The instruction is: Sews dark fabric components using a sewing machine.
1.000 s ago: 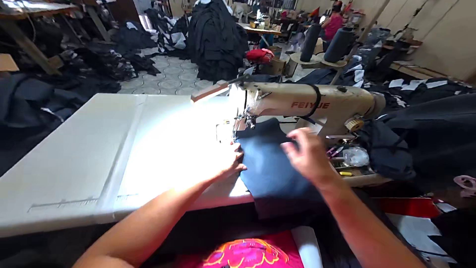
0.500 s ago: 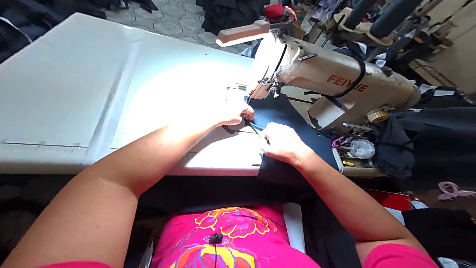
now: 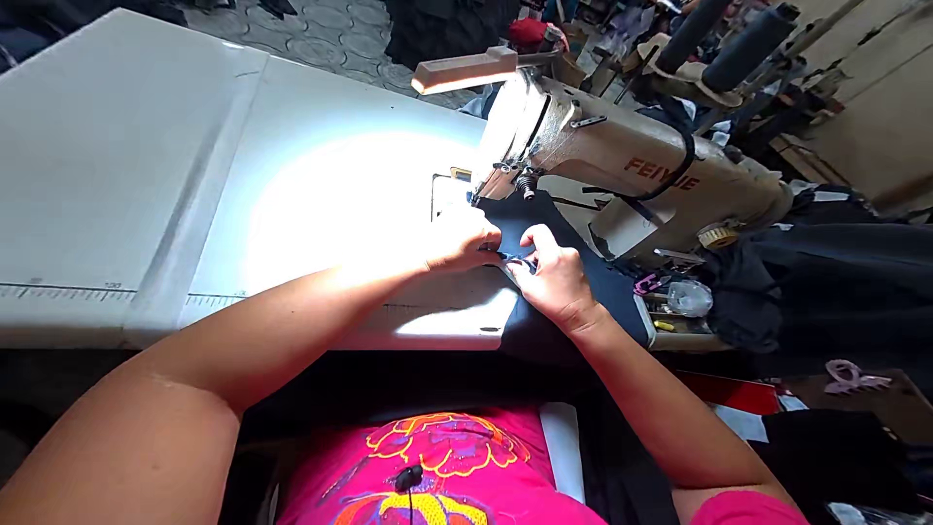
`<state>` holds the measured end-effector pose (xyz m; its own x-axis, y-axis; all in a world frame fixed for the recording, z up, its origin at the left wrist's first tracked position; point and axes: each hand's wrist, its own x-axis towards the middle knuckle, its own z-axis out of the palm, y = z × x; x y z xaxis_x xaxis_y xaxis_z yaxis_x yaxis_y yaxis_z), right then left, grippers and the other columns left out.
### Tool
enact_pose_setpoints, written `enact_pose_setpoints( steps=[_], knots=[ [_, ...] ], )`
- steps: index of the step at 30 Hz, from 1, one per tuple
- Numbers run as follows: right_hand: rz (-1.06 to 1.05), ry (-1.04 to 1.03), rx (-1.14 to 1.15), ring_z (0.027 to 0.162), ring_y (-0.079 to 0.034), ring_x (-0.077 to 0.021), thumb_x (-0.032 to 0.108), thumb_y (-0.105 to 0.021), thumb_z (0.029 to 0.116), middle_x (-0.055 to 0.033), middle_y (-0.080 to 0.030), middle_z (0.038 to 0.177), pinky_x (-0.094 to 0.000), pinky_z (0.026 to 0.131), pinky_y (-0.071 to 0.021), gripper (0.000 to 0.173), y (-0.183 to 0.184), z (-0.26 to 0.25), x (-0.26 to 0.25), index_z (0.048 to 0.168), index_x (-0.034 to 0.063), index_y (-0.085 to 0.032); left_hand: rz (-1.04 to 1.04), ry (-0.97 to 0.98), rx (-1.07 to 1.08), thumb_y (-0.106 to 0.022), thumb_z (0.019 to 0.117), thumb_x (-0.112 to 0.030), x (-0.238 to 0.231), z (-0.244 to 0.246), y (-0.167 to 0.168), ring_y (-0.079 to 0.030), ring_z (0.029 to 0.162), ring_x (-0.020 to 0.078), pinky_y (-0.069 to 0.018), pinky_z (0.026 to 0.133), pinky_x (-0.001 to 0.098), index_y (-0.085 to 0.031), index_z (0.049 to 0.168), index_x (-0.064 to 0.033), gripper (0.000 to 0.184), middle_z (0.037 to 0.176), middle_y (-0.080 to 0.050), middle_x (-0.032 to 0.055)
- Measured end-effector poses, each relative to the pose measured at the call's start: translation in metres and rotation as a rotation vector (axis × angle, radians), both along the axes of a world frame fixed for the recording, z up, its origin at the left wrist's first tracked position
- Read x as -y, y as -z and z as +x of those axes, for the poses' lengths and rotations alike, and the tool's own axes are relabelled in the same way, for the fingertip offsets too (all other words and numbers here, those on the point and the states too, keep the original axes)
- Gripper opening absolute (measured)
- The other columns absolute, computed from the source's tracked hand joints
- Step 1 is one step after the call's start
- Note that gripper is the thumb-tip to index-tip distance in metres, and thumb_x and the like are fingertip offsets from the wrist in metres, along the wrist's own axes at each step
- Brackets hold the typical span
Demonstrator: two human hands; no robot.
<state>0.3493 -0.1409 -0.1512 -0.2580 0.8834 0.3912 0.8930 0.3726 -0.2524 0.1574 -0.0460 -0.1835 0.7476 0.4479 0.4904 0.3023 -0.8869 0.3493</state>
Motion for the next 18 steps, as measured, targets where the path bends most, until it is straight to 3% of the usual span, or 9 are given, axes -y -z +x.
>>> enact_pose_setpoints(
  steps=[4, 6, 9, 13, 18],
  knots=[
    [-0.021, -0.019, -0.008, 0.06, -0.066, -0.0298, 0.008, -0.072, 0.0886, -0.0121, -0.067, 0.069, -0.05, 0.056, -0.0539, 0.029, 0.002, -0.002, 0.002, 0.116, -0.0011, -0.066, 0.129, 0.07, 0.073, -0.067, 0.0947, -0.022, 0.006, 0.002, 0.002, -0.064, 0.074, 0.0273, -0.0457, 0.075, 0.0468, -0.068, 0.076, -0.0051, 0.025, 0.069, -0.065, 0.009],
    [-0.028, -0.051, -0.003, 0.069, -0.069, -0.0309, 0.006, -0.068, 0.09, -0.0134, -0.07, 0.075, -0.053, 0.061, -0.055, 0.011, 0.004, -0.004, 0.004, 0.098, 0.0009, -0.073, 0.154, 0.081, 0.061, -0.065, 0.0953, -0.018, 0.011, -0.001, 0.003, -0.063, 0.073, 0.027, -0.0447, 0.074, 0.0445, -0.069, 0.075, -0.0047, 0.025, 0.067, -0.065, 0.0085],
    [-0.001, -0.124, 0.031, 0.079, -0.072, -0.0311, 0.004, -0.067, 0.0859, -0.0143, -0.071, 0.079, -0.0519, 0.067, -0.0569, 0.009, 0.019, -0.01, 0.009, 0.085, 0.0021, -0.076, 0.211, 0.102, 0.018, -0.063, 0.0957, -0.014, 0.016, -0.008, 0.016, -0.066, 0.078, 0.0253, -0.0477, 0.078, 0.0444, -0.071, 0.078, -0.0063, 0.021, 0.071, -0.067, 0.006],
    [-0.049, -0.205, -0.137, 0.113, -0.067, -0.0336, 0.004, -0.064, 0.0876, -0.0197, -0.072, 0.107, -0.0449, 0.099, -0.0534, 0.015, 0.061, -0.02, 0.021, 0.09, -0.0024, -0.077, 0.168, 0.065, -0.161, -0.056, 0.0985, -0.016, 0.031, -0.027, 0.031, -0.067, 0.097, 0.0241, -0.0482, 0.087, 0.047, -0.078, 0.096, -0.0108, 0.022, 0.099, -0.075, 0.0033],
    [0.124, -0.224, -0.141, 0.113, -0.071, -0.0364, 0.01, -0.06, 0.0909, -0.0201, -0.075, 0.111, -0.0479, 0.101, -0.0549, 0.025, 0.081, -0.035, 0.033, 0.1, -0.0015, -0.079, 0.078, 0.034, -0.301, -0.052, 0.0985, -0.022, 0.041, -0.058, 0.028, -0.064, 0.113, 0.0272, -0.0473, 0.091, 0.0537, -0.074, 0.125, -0.0152, 0.036, 0.133, -0.07, 0.0006]
  ],
)
